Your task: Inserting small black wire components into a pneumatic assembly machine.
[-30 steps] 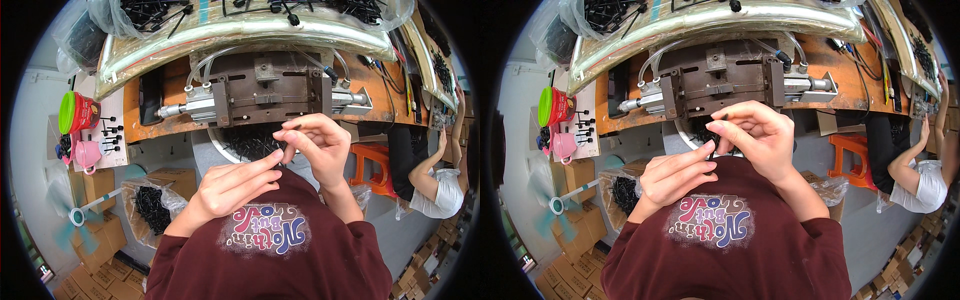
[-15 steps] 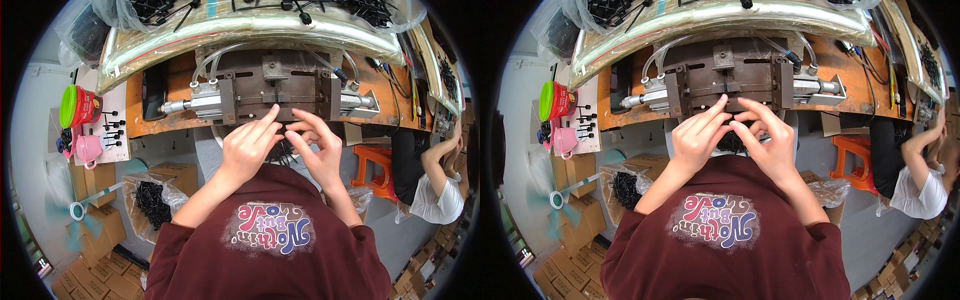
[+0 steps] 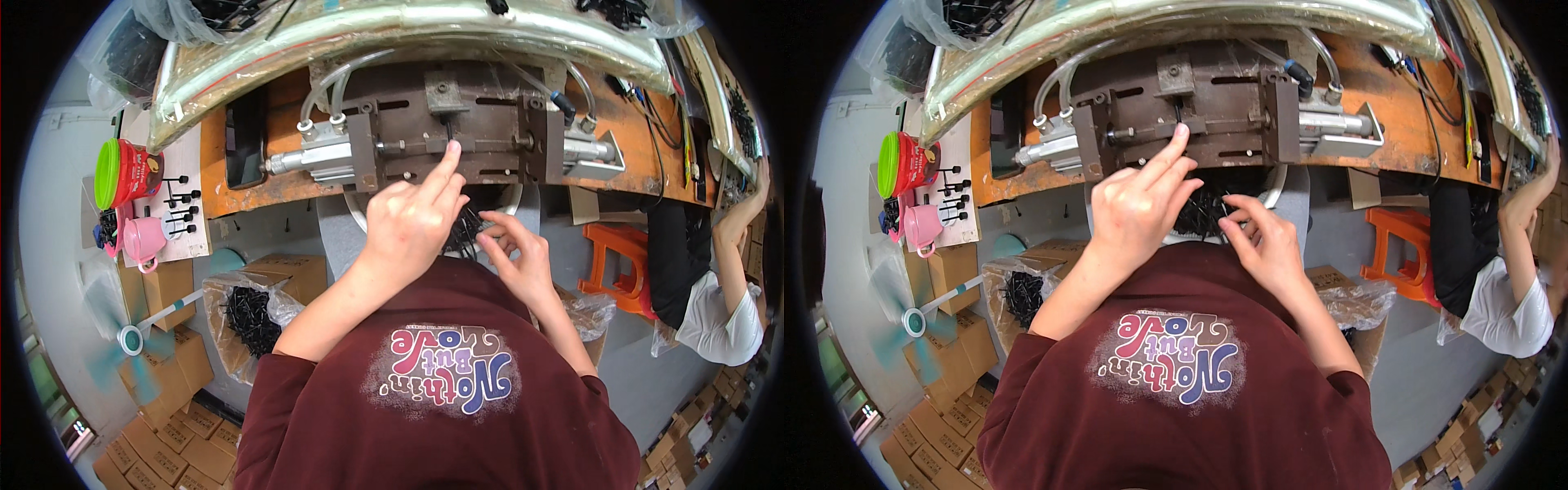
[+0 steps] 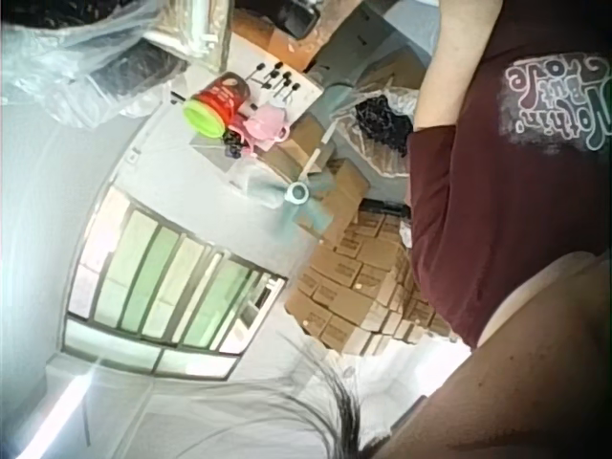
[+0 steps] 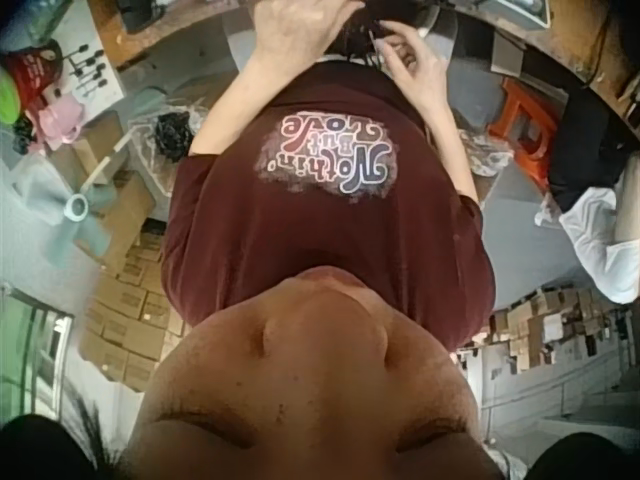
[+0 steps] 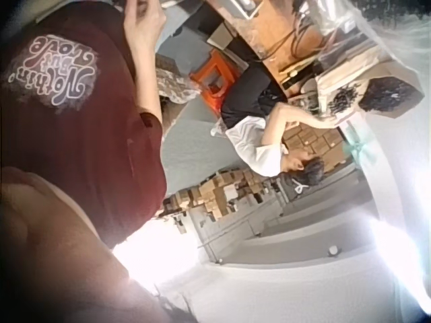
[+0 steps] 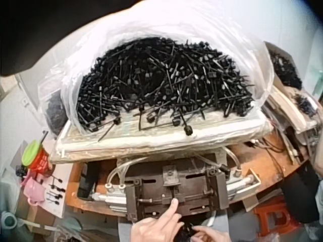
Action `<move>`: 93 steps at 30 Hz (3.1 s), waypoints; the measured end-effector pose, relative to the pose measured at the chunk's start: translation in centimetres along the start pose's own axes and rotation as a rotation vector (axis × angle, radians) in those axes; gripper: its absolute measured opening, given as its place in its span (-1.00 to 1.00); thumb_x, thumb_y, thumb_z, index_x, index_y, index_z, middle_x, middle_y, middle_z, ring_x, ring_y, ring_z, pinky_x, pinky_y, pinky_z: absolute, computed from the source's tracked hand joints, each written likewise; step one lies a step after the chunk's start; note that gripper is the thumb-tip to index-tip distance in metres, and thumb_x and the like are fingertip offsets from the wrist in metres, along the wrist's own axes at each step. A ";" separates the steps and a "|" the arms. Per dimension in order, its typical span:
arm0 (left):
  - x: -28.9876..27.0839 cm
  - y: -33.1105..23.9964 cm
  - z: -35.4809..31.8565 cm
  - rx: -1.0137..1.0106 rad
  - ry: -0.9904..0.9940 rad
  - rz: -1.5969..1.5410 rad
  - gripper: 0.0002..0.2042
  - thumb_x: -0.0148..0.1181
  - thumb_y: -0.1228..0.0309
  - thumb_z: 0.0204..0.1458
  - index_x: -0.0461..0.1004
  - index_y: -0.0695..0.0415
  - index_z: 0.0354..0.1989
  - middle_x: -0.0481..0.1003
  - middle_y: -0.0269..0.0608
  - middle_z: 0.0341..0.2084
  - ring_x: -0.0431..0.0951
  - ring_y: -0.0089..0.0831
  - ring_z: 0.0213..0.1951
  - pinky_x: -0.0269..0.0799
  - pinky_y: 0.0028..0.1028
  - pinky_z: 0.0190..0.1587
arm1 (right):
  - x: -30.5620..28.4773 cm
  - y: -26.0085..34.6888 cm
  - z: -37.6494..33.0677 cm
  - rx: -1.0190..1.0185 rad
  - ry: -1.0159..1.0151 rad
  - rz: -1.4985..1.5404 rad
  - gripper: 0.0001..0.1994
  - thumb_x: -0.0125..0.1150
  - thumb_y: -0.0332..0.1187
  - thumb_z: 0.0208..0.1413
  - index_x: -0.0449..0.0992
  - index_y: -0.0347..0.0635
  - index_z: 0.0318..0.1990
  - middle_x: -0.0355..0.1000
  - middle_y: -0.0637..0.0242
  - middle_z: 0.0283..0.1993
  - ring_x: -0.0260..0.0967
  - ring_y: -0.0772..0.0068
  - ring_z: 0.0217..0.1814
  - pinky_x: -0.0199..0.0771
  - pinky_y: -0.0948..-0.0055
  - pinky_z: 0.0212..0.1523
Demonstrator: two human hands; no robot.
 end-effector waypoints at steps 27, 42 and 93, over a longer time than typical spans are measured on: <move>19.3 27.5 -24.8 -0.742 0.446 0.049 -0.55 0.20 0.28 0.02 0.41 0.11 0.12 0.47 -0.06 0.07 0.43 -0.12 0.13 0.32 -0.32 0.16 | 12.5 -10.8 12.3 -0.405 0.368 -0.761 -0.51 0.03 -0.24 0.17 0.30 -0.08 0.26 0.17 0.00 0.34 0.03 -0.10 0.43 0.00 0.00 0.41; 16.0 20.7 -17.9 -0.737 0.620 -0.035 -0.42 0.27 0.38 -0.04 0.28 0.14 0.21 0.46 0.17 0.02 0.45 0.09 0.08 0.38 -0.21 0.12 | 5.1 -9.4 7.0 -0.314 -0.015 -0.549 -0.61 0.24 -0.40 -0.02 0.50 -0.16 0.03 0.45 0.03 0.03 0.40 0.04 0.09 0.44 0.17 0.07; 15.0 22.3 -18.4 -0.742 0.554 0.356 -0.21 0.28 0.20 -0.03 0.11 0.30 0.35 0.38 0.34 0.09 0.36 0.09 0.20 0.24 -0.14 0.23 | 11.8 -13.9 -5.5 -0.275 0.130 -0.236 -0.85 0.26 -0.30 -0.02 0.53 -0.13 -0.32 0.46 0.30 -0.31 0.41 0.25 -0.10 0.33 0.22 -0.04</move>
Point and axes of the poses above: each hand's wrist, its own z-axis towards the middle knuckle, its own x-axis out of the palm, y = z × x, the point moved 6 cm from there along z, towards the middle knuckle
